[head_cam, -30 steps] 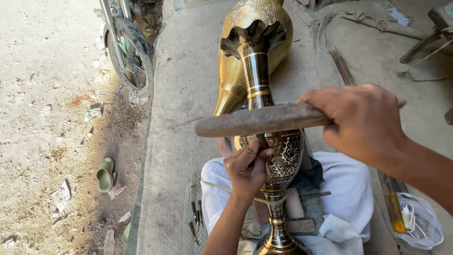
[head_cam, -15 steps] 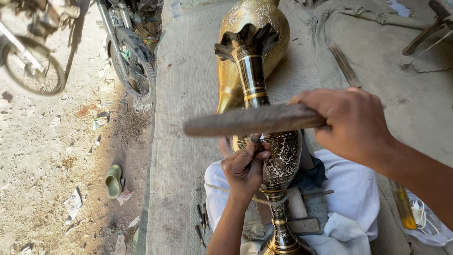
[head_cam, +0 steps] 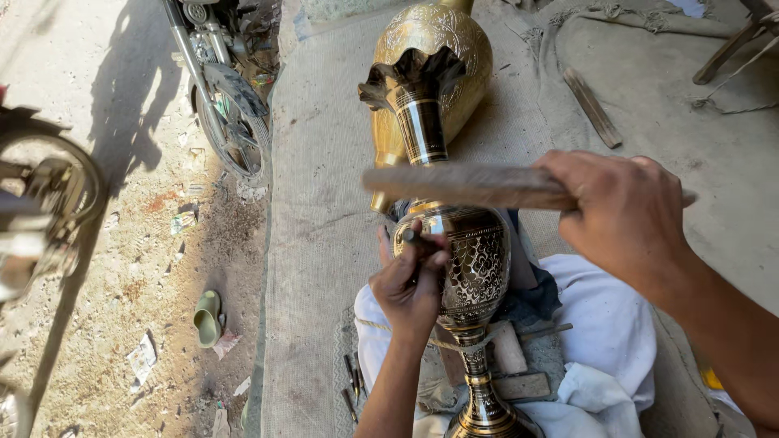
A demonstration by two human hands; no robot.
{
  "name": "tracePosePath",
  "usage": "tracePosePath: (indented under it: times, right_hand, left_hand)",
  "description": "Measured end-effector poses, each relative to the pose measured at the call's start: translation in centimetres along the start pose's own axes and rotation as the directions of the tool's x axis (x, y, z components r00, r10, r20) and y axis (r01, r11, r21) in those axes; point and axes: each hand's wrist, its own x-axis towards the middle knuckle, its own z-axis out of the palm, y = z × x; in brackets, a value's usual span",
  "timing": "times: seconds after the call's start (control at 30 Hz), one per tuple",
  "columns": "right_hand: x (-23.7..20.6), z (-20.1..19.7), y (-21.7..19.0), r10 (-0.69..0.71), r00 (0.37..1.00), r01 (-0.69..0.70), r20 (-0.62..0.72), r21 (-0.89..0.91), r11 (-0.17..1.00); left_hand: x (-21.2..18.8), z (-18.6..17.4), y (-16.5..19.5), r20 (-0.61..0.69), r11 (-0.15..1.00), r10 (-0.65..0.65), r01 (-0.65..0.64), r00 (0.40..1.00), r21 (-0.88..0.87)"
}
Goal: The person uses a chisel and wooden mallet to engrave intricate patterns onto the body of a brass vase. The vase is held steady in the lap while the person repeatedly strikes the chisel to create decorative designs.
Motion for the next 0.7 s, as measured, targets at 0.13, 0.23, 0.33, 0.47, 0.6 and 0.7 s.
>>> tracePosePath:
  times: [0.13, 0.23, 0.33, 0.47, 0.6, 0.7]
  right_hand:
    - [-0.9, 1.9, 1.7, 0.027, 0.999, -0.028, -0.031, -0.013, 1.0]
    - [-1.2, 3.3, 2.5, -0.045, 0.996, 0.05, -0.082, 0.064, 0.997]
    - [-0.4, 3.6, 3.6, 0.014, 0.993, 0.005, 0.118, -0.158, 0.987]
    - [1.0, 2.4, 4.2, 0.106, 0.994, -0.111, 0.033, 0.275, 0.955]
    - [1.6, 0.7, 3.1, -0.178, 0.968, 0.217, -0.177, 0.24, 0.946]
    - [1.5, -0.3, 2.1, -0.066, 0.995, 0.08, -0.07, 0.223, 0.971]
  left_hand:
    - [1.0, 0.2, 1.0, 0.064, 0.956, 0.04, -0.057, 0.997, 0.289]
    - [1.7, -0.1, 1.4, 0.163, 0.947, 0.055, -0.103, 0.985, 0.303]
    - [2.0, -0.3, 1.4, 0.213, 0.933, 0.024, -0.098, 0.977, 0.346]
    - [2.1, 0.0, 1.0, 0.194, 0.94, 0.019, -0.083, 0.981, 0.332]
    - [2.1, 0.1, 0.6, 0.181, 0.981, -0.12, 0.088, 0.976, 0.174]
    - [2.2, 0.1, 0.5, 0.179, 0.974, 0.003, -0.044, 0.984, 0.224]
